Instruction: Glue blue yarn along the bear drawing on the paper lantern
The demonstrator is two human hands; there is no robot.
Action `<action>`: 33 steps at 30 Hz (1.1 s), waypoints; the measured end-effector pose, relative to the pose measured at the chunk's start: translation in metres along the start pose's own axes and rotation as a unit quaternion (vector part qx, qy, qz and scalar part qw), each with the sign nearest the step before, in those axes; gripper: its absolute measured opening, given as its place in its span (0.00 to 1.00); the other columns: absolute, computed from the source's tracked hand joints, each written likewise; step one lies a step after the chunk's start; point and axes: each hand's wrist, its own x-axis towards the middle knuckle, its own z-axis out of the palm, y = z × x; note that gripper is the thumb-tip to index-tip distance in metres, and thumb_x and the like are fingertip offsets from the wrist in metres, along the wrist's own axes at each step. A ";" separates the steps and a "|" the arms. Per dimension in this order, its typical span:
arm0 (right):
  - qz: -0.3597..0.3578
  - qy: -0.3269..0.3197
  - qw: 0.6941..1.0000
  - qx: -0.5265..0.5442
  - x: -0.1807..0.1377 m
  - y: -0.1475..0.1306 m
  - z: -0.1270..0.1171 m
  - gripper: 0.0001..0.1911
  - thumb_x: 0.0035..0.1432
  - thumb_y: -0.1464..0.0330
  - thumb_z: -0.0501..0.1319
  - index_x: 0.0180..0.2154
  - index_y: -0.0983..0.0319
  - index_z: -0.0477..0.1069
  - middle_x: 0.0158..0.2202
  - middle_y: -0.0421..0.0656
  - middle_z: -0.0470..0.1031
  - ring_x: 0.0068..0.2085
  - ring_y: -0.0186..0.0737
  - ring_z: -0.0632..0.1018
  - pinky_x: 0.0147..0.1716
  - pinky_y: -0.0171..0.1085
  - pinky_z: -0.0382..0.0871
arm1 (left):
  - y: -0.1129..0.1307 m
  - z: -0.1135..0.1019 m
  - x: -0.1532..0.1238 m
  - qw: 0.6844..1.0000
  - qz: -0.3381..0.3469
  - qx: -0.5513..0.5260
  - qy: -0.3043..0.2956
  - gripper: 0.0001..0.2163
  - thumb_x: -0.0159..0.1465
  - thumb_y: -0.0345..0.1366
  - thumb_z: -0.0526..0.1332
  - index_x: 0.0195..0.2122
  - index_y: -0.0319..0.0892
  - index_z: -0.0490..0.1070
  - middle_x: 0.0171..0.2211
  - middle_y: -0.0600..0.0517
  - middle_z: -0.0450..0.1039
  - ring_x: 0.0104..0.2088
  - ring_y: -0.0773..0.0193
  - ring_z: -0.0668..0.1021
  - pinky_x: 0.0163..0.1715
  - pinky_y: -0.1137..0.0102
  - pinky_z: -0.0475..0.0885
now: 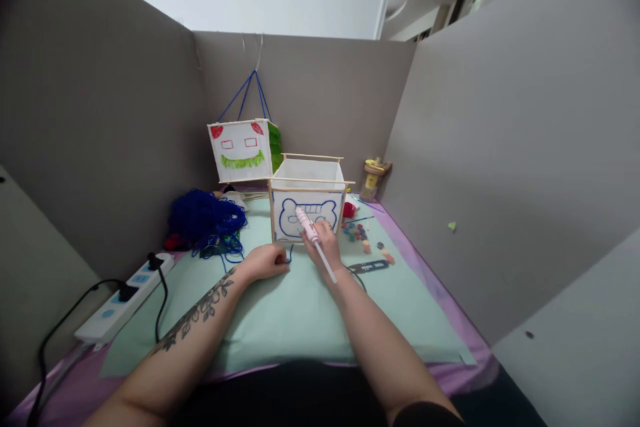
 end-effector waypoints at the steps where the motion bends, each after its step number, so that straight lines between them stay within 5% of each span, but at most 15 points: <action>1: -0.001 0.000 1.000 0.000 0.000 0.001 0.001 0.08 0.60 0.63 0.57 0.34 0.61 0.68 0.34 0.47 0.70 0.38 0.45 0.71 0.39 0.40 0.69 | 0.000 0.000 0.000 1.000 0.000 0.001 -0.003 0.09 0.56 0.43 0.61 0.32 0.45 0.74 0.32 0.52 0.76 0.33 0.62 0.75 0.29 0.72 0.62; 33: -0.005 -0.003 1.000 -0.011 0.000 0.003 0.003 0.08 0.61 0.63 0.57 0.32 0.60 0.66 0.31 0.44 0.68 0.35 0.43 0.70 0.36 0.39 0.67 | 0.001 0.002 0.002 1.000 0.014 0.006 -0.020 0.09 0.57 0.42 0.58 0.31 0.43 0.75 0.30 0.51 0.77 0.32 0.62 0.76 0.28 0.72 0.62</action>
